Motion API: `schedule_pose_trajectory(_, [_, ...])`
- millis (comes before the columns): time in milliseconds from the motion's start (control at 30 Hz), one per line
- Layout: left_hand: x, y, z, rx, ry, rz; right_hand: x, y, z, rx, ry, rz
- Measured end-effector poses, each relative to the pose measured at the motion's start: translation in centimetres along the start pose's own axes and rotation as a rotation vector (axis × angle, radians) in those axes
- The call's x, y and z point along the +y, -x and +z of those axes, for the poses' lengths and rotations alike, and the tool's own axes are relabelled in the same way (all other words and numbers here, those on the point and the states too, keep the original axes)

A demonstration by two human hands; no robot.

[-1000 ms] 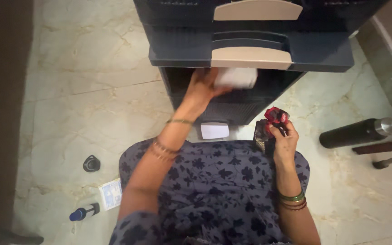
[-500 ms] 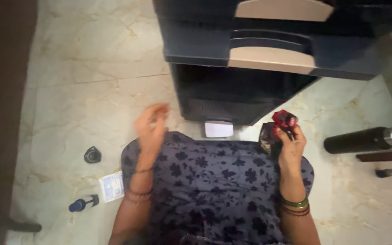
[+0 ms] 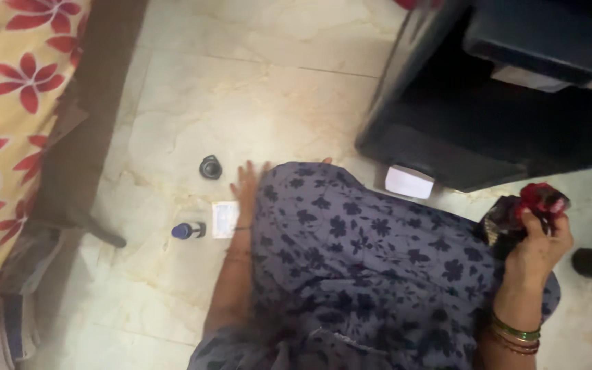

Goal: The person wipes the interior and exterior of a plastic air cooler using a cloth, cleaning the grill and various plastic panels by hand while sitting on the tiled floor.

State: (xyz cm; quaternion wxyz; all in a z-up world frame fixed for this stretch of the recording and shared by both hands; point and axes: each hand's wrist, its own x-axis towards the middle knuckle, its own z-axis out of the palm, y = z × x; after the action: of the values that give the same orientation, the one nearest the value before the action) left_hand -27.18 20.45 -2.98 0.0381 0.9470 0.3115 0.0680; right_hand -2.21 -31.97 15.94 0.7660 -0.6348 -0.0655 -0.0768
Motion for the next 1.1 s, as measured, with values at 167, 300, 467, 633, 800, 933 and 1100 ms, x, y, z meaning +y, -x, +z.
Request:
schedule_pose_trajectory(167, [0.0,4.4,2.0,-0.059,0.061,-0.028,-0.6,0.2,0.3,-0.011,0.124,0.008])
schedule_pose_trajectory(300, [-0.7,7.6,2.3,-0.074,0.116,-0.044,-0.3,-0.2,0.7,-0.030,0.087,-0.032])
schedule_pose_trajectory(467, [-0.6,8.5,2.7,-0.064,0.172,-0.087,-0.2,-0.3,0.3,-0.049,0.053,-0.029])
schedule_pose_trajectory(633, [-0.4,3.3,2.2,0.143,0.498,-0.176,-0.6,0.2,0.7,0.015,0.137,-0.014])
schedule_pose_trajectory(800, [-2.5,0.0,-1.0,0.319,1.757,-0.627,-0.3,0.0,0.3,-0.007,0.102,0.002])
schedule_pose_trajectory(933, [-4.7,1.5,-5.2,0.133,2.429,-0.514,0.2,-0.5,0.2,-0.014,0.078,0.005])
schedule_pose_trajectory(1100, [-7.0,3.4,-4.9,0.269,1.438,-0.483,0.0,0.0,0.2,0.003,0.077,0.010])
